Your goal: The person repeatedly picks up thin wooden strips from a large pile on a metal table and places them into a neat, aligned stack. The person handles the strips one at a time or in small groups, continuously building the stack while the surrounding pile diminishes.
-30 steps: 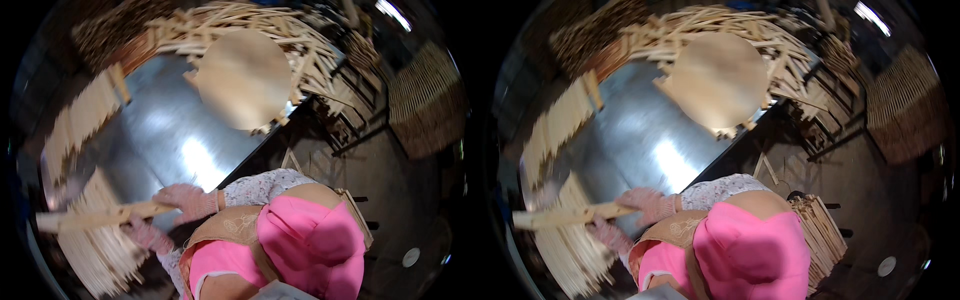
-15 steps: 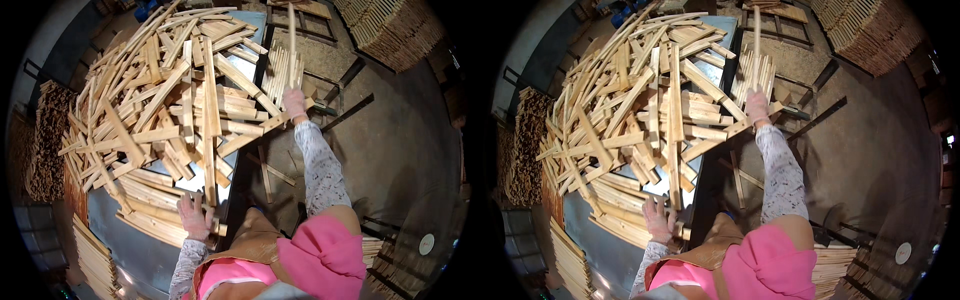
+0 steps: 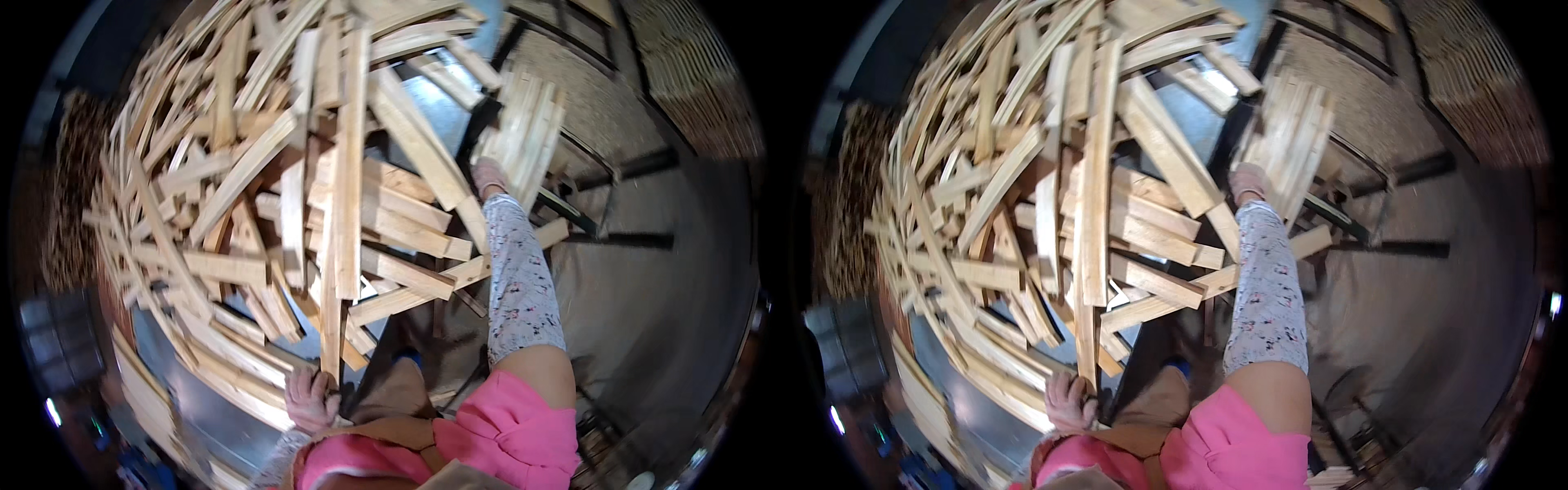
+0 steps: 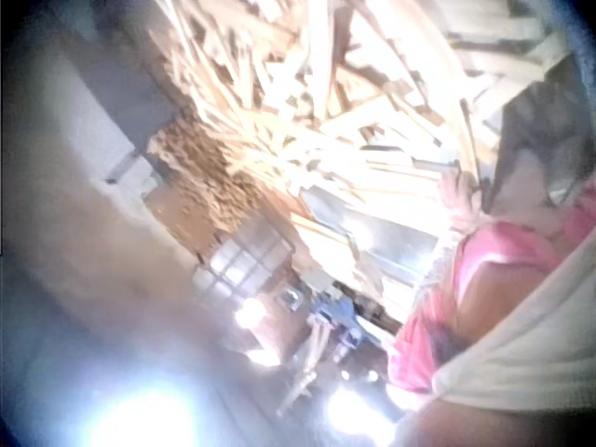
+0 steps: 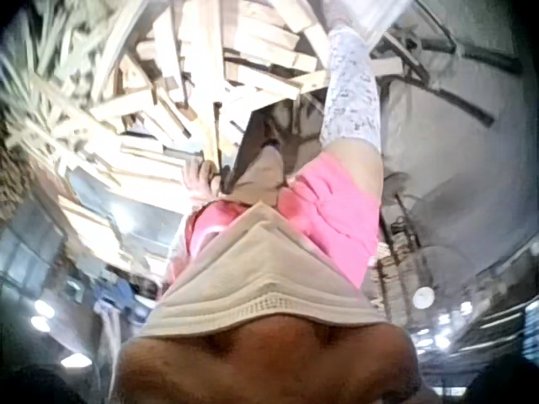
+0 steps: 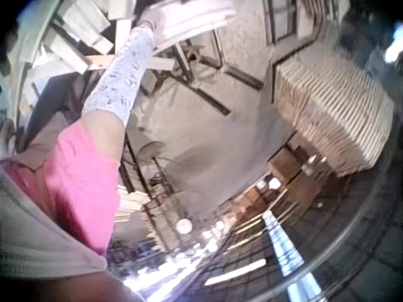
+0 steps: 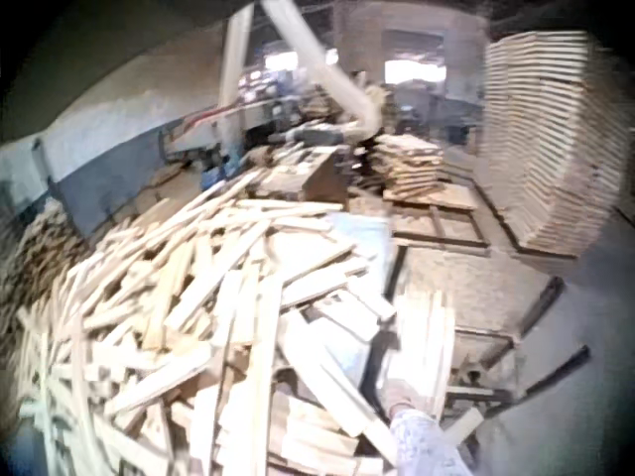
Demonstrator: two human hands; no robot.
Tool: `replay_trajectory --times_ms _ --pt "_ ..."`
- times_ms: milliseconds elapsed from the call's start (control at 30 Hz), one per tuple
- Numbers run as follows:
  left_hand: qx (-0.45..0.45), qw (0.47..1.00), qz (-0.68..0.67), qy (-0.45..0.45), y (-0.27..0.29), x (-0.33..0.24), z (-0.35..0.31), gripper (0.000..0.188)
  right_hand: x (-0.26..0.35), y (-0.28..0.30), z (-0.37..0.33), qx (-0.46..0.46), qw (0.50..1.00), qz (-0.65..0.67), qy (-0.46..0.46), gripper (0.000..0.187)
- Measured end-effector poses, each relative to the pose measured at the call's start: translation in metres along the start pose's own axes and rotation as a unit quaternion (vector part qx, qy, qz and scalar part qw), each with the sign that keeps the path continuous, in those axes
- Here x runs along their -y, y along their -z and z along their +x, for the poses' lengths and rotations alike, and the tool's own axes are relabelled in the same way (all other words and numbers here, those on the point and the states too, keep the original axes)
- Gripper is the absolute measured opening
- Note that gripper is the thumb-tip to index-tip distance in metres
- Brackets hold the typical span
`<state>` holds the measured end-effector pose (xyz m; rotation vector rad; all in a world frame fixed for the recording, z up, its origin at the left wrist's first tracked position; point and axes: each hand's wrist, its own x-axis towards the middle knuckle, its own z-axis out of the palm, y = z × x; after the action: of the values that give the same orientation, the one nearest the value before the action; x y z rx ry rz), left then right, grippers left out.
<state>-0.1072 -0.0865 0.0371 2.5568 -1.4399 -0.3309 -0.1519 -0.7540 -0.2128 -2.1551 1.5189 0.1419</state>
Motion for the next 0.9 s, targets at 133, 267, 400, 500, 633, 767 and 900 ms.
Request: replay_trajectory --times_ms 133,267,400,500,633,767,900 --pt "-0.005 1.000 0.017 0.024 0.013 -0.010 0.013 0.051 0.004 -0.002 0.022 0.035 0.980 -0.022 0.196 0.041" --pt "-0.001 0.999 -0.033 -0.028 0.043 0.022 0.029 0.054 -0.023 0.019 0.022 0.084 0.968 0.058 0.230 0.039" --pt "-0.076 0.993 -0.032 0.085 0.045 0.030 -0.018 0.058 -0.040 0.048 0.019 0.118 0.963 0.126 0.207 0.036" --pt "-0.092 0.861 -0.039 0.499 0.049 0.045 -0.033 0.081 -0.032 0.127 -0.025 -0.191 0.980 -0.006 0.061 0.033" --pt "-0.184 0.651 -0.196 0.709 -0.012 0.121 -0.104 0.110 0.120 0.173 -0.220 -0.238 0.867 0.391 0.199 0.031" --pt "-0.176 0.626 -0.234 0.723 -0.005 0.150 -0.096 0.110 0.198 0.064 -0.368 0.154 0.803 0.208 0.537 0.035" --pt "-0.205 0.648 -0.278 0.679 0.009 0.153 -0.120 0.097 0.320 -0.010 -0.497 0.430 0.796 0.152 0.399 0.064"
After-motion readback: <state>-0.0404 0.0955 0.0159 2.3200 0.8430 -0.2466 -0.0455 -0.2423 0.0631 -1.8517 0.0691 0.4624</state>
